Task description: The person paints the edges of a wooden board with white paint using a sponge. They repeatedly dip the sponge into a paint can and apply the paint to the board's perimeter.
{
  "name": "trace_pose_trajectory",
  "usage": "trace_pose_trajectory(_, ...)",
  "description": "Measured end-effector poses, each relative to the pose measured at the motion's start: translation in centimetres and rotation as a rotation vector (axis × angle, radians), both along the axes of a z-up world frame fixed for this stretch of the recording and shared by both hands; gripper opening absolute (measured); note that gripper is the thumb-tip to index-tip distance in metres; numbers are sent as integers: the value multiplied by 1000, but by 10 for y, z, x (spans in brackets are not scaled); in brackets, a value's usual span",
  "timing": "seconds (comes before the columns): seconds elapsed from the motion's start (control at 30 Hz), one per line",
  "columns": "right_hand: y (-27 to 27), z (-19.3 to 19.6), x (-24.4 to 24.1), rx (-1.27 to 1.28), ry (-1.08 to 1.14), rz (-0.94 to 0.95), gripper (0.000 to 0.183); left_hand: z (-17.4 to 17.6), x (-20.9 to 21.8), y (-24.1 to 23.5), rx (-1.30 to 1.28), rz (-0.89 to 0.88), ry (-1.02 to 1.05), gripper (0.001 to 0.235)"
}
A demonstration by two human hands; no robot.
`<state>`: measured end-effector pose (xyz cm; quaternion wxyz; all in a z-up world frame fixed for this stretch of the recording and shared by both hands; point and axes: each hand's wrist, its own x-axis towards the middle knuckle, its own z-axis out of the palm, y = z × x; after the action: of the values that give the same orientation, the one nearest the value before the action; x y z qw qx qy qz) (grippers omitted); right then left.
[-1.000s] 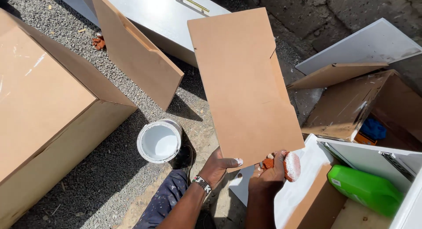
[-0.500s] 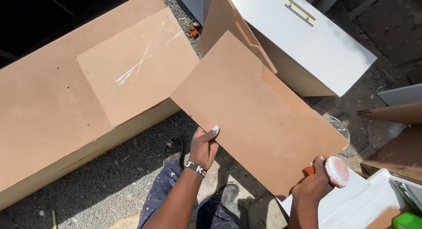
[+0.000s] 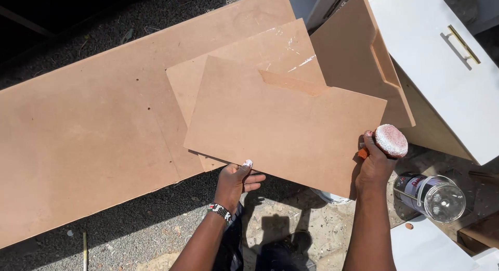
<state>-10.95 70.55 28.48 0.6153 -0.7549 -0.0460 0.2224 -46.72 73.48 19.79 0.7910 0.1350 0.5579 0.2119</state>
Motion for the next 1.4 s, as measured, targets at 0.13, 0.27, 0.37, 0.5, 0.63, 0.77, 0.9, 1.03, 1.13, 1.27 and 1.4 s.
trace_pose_trajectory(0.13,22,-43,13,11,-17,14,30,41,3,39,6,-97,56,44)
trace_pose_trajectory(0.27,32,-27,-3,1,-14,-111,25,10,22,34,-108,-109,82,33)
trace_pose_trajectory(0.37,16,-24,-16,-72,-92,-220,48,3,32,28,-132,-108,97,21)
trace_pose_trajectory(0.5,-18,-38,-26,-287,-118,-222,31,3,32,22,-117,-75,21,17)
trace_pose_trajectory(0.63,-43,-63,-40,-262,-196,-301,81,-8,40,18,-100,-140,-35,20)
trace_pose_trajectory(0.77,-38,-51,-73,-167,-117,-325,63,16,65,27,-188,-163,-2,43)
trace_pose_trajectory(0.9,-23,-18,-108,-396,21,-253,39,43,80,45,-306,-243,62,109)
trace_pose_trajectory(1.03,-55,-65,-127,-191,-118,78,29,40,86,54,-461,151,-183,68)
trace_pose_trajectory(1.13,-41,-31,-138,-241,-459,280,68,34,90,47,-427,277,-175,62)
trace_pose_trajectory(1.27,-43,-11,-132,-299,-660,628,66,51,84,45,-318,198,-121,61)
trace_pose_trajectory(1.4,-56,4,-108,-251,-809,850,60,38,73,32,-150,207,-195,34)
